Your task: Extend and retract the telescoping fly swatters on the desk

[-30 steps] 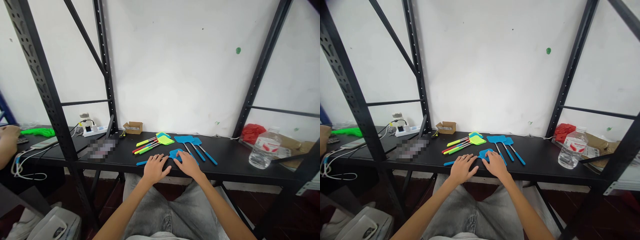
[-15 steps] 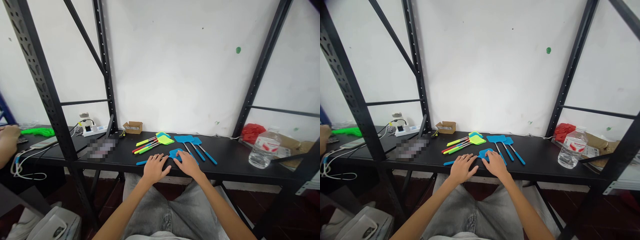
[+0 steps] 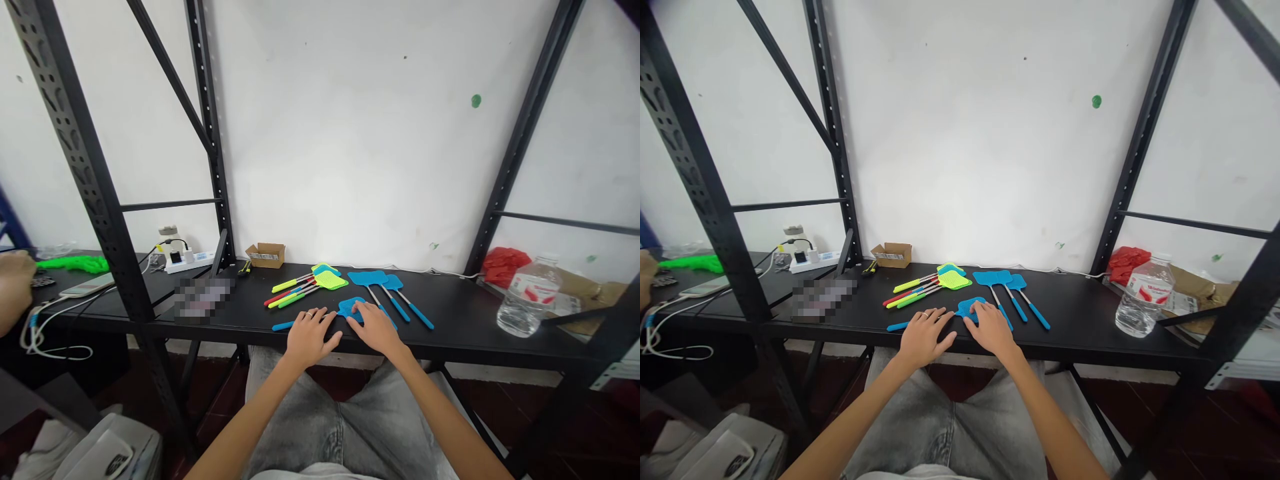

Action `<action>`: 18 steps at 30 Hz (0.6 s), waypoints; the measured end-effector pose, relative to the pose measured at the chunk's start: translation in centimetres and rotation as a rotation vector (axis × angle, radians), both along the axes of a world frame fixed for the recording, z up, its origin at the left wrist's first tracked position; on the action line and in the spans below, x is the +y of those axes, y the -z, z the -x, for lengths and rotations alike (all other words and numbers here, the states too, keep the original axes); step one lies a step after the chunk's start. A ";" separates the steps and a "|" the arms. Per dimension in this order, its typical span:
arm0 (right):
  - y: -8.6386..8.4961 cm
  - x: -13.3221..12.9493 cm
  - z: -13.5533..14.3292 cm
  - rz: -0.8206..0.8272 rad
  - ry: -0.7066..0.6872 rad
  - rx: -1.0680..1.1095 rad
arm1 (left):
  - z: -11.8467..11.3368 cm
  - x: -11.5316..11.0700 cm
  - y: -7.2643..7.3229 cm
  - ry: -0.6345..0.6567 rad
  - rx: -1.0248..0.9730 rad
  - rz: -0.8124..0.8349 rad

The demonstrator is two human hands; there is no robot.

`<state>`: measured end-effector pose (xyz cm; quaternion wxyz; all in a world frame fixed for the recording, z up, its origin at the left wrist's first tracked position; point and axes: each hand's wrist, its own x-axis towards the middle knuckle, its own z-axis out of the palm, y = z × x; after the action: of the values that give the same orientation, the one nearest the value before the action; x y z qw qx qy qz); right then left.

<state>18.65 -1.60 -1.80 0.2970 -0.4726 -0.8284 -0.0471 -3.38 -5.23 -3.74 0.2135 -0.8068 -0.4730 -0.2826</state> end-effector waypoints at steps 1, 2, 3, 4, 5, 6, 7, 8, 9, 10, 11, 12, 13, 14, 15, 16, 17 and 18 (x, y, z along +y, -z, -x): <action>0.0 0.0 0.0 -0.001 0.001 -0.002 | 0.0 0.0 0.0 0.001 -0.001 -0.002; 0.1 0.0 0.0 -0.003 0.004 -0.004 | 0.0 0.0 0.0 0.001 -0.003 -0.005; 0.1 0.1 0.0 -0.007 0.009 -0.006 | 0.0 0.0 0.0 0.003 -0.006 -0.008; 0.1 0.1 0.0 -0.011 0.013 -0.007 | 0.0 0.0 0.0 0.005 -0.010 -0.009; 0.1 0.1 0.0 -0.013 0.017 -0.007 | 0.0 0.1 0.0 0.007 -0.014 -0.011; 0.1 0.1 0.0 -0.014 0.019 -0.008 | 0.0 0.1 0.0 0.009 -0.017 -0.012; 0.1 0.1 0.0 -0.013 0.018 -0.009 | 0.0 0.1 0.0 0.011 -0.018 -0.013; 0.1 0.1 0.0 -0.011 0.016 -0.009 | 0.0 0.1 0.0 0.012 -0.018 -0.013; 0.1 0.1 0.0 -0.010 0.013 -0.008 | 0.0 0.1 0.0 0.013 -0.017 -0.014; 0.0 0.1 0.0 -0.010 0.011 -0.006 | 0.0 0.1 0.0 0.012 -0.015 -0.013; 0.0 0.0 0.0 -0.010 0.009 -0.004 | 0.0 0.1 0.1 0.010 -0.012 -0.012; 0.0 0.0 0.0 -0.012 0.007 -0.003 | 0.0 0.1 0.1 0.008 -0.008 -0.011; 0.0 0.0 0.0 -0.014 0.005 -0.003 | 0.0 0.1 0.1 0.005 -0.005 -0.010; 0.0 0.0 0.0 -0.015 0.004 -0.003 | 0.0 0.1 0.1 0.002 -0.002 -0.009; 0.0 0.0 0.0 -0.016 0.004 -0.003 | 0.0 0.1 0.1 0.000 0.001 -0.007; 0.0 0.0 0.0 -0.016 0.004 -0.003 | 0.0 0.1 0.1 -0.002 0.002 -0.005; 0.1 0.0 0.0 -0.016 0.004 -0.003 | 0.0 0.1 0.1 -0.002 0.001 -0.004; 0.1 0.0 0.0 -0.017 0.004 -0.001 | 0.0 0.1 0.1 -0.002 0.000 -0.003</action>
<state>18.64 -1.58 -1.87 0.3002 -0.4718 -0.8272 -0.0550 -3.39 -5.11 -3.83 0.2149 -0.8059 -0.4735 -0.2831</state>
